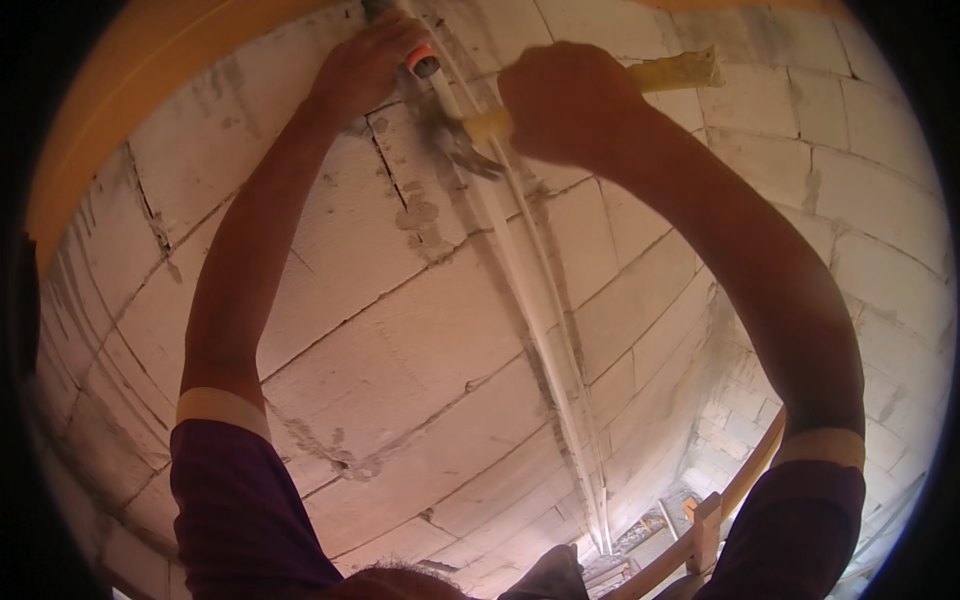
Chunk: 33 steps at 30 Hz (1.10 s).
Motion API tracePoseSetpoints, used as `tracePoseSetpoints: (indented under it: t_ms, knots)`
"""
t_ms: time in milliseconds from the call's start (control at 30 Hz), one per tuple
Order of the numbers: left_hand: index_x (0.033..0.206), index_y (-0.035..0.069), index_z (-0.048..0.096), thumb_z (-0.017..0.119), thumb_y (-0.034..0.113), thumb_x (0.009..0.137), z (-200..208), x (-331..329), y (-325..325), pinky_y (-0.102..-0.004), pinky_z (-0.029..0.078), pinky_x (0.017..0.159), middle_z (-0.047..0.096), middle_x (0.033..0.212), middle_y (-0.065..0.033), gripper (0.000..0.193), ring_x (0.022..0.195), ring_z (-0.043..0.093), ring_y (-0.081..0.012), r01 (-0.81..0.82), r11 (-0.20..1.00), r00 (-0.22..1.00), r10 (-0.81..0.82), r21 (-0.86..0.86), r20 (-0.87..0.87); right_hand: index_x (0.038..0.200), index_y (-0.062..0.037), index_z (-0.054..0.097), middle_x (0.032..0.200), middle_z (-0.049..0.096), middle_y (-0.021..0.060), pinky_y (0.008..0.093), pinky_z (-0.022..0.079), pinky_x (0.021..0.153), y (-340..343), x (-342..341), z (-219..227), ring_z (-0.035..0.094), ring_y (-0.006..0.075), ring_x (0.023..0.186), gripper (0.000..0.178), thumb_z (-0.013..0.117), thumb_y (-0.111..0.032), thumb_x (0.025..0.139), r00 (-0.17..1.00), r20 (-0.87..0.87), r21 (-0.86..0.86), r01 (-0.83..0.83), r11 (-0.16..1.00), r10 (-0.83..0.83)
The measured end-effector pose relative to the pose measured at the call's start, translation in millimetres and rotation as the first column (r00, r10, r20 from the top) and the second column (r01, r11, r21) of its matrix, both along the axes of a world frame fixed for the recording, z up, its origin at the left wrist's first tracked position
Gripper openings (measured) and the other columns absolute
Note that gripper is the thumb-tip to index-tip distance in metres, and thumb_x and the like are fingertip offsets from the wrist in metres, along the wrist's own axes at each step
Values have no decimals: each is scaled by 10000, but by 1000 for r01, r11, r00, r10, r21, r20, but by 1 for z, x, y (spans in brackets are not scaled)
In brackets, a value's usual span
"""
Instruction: The person installs white PVC pipes along a white brick wall. They use a hammer to drive nails into the wall to secure the pipes at regular intervals.
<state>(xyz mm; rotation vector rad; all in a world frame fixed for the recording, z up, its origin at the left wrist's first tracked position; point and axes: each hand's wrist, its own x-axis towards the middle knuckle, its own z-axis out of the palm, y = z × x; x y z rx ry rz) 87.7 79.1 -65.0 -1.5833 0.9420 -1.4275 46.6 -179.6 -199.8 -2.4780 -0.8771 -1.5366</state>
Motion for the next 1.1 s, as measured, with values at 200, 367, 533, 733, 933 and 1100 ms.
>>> tracePoseSetpoints:
  t_ms: [200,367,533,733,933,1100]
  knots:
    - [1226,146,581,660,-65,774,-8,-8,-3,-385,564,919,580,1278,-20,505,1196,586,-237,-118,983,993,114,-143,-33,868,-30,714,795,681,151,429,560,719,-11,6,1,694,295,784,190,647,-206,841,998,-61,153,-6,988,15]
    - [1234,140,576,687,-44,759,-17,-16,0,-381,559,945,595,1264,-52,522,1188,598,-247,-78,995,991,70,-67,-117,861,-39,709,680,658,123,419,548,704,-31,-24,-40,676,282,722,240,645,-268,899,957,-291,111,40,993,-6]
    - [1254,140,574,690,0,785,-26,-24,-10,-385,563,937,602,1286,-83,503,1175,610,-256,-76,982,989,52,-173,-140,827,-48,712,641,634,103,415,529,648,-63,-48,-77,653,258,664,285,657,-312,917,971,-238,134,19,991,14]
    - [1221,127,594,642,85,933,-12,-49,-30,-346,551,843,718,1031,-91,295,971,700,-285,110,840,970,-208,-532,-129,805,-9,710,640,618,87,368,488,578,-103,-57,-100,612,210,592,326,703,-322,894,954,-274,244,-49,969,117]
    - [1103,-1,568,684,99,936,28,-81,-2,-285,532,828,646,1120,-80,226,896,651,-134,547,619,743,-669,-563,-13,812,-5,664,589,492,15,298,406,512,-142,-59,-162,463,102,513,342,674,-325,931,567,-653,649,77,757,502]
    - [1075,-23,566,756,164,890,57,-109,-10,-247,514,808,649,1071,-88,324,869,633,-108,383,690,901,-424,-614,85,872,-9,595,608,472,-20,260,370,508,-157,-67,-209,436,71,543,340,637,-332,966,132,-524,837,261,481,841]
